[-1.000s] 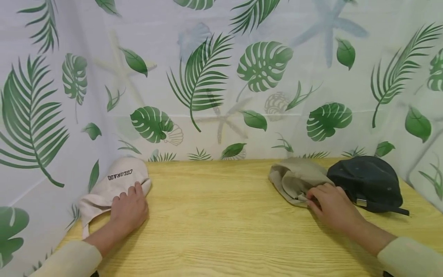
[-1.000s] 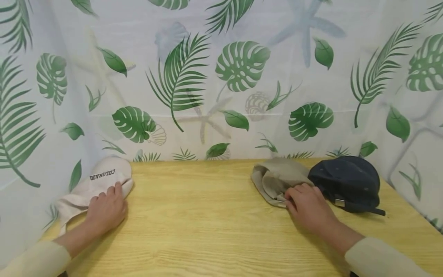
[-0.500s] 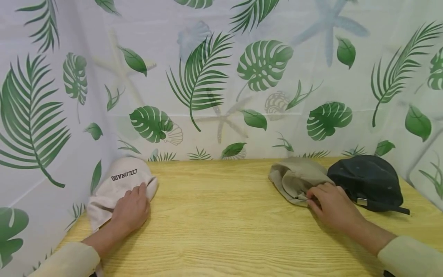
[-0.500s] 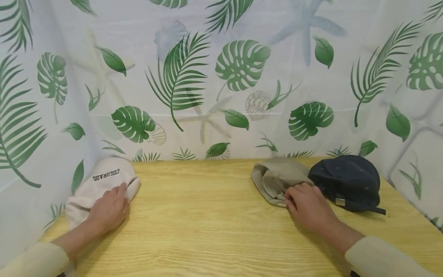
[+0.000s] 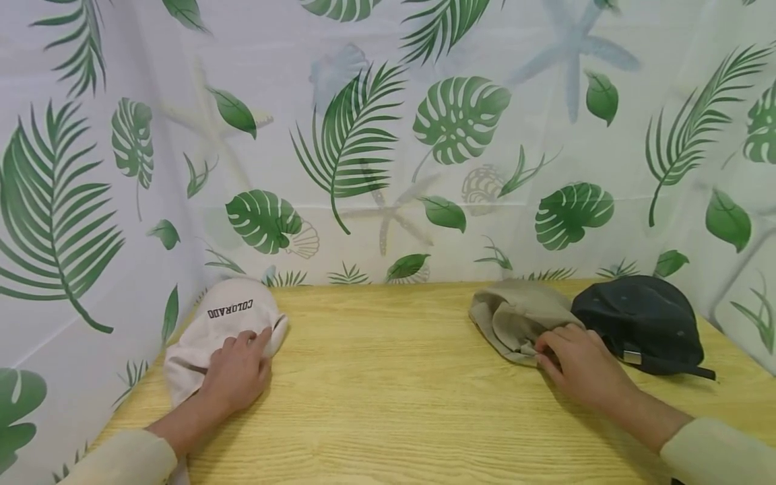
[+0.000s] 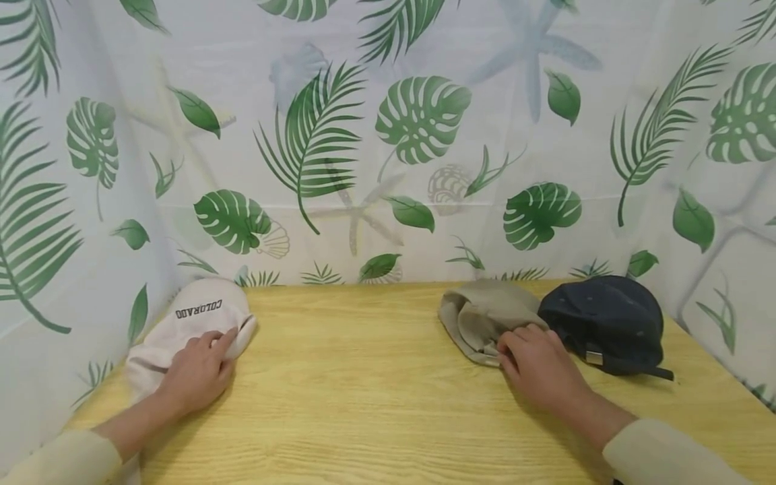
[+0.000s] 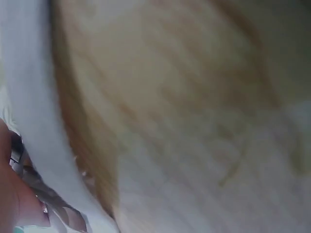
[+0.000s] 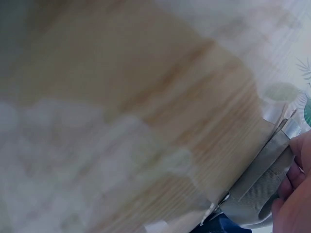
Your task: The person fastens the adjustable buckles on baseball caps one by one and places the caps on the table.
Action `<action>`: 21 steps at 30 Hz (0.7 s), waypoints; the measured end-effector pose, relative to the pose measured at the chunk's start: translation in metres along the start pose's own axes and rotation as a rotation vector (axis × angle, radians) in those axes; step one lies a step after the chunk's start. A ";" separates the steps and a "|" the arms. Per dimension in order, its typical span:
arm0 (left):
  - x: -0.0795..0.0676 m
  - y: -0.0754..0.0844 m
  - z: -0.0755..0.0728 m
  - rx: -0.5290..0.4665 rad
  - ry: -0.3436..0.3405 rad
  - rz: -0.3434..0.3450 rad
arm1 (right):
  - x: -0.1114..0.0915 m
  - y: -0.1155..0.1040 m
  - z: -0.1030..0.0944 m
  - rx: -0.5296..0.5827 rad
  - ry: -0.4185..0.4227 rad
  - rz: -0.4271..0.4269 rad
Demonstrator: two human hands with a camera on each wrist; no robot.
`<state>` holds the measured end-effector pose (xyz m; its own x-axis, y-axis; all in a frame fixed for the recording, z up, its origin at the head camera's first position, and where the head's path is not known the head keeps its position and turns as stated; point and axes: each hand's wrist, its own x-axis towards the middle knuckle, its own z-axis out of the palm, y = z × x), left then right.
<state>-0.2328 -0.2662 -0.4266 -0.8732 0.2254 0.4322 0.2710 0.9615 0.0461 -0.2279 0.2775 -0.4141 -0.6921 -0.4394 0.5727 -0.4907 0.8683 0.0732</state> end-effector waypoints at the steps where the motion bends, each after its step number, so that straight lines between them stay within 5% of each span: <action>1: 0.000 0.000 0.000 -0.007 -0.011 -0.010 | 0.000 0.000 0.000 0.004 0.005 0.000; 14: -0.001 0.002 -0.004 -0.031 -0.085 -0.006 | 0.003 -0.004 0.002 0.052 0.122 -0.053; 21: -0.002 0.003 -0.003 -0.047 -0.077 -0.002 | 0.005 -0.016 -0.003 0.152 0.061 0.031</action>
<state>-0.2296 -0.2645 -0.4249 -0.9018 0.2368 0.3615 0.2865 0.9539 0.0899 -0.2218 0.2620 -0.4102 -0.6767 -0.3940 0.6220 -0.5475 0.8341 -0.0673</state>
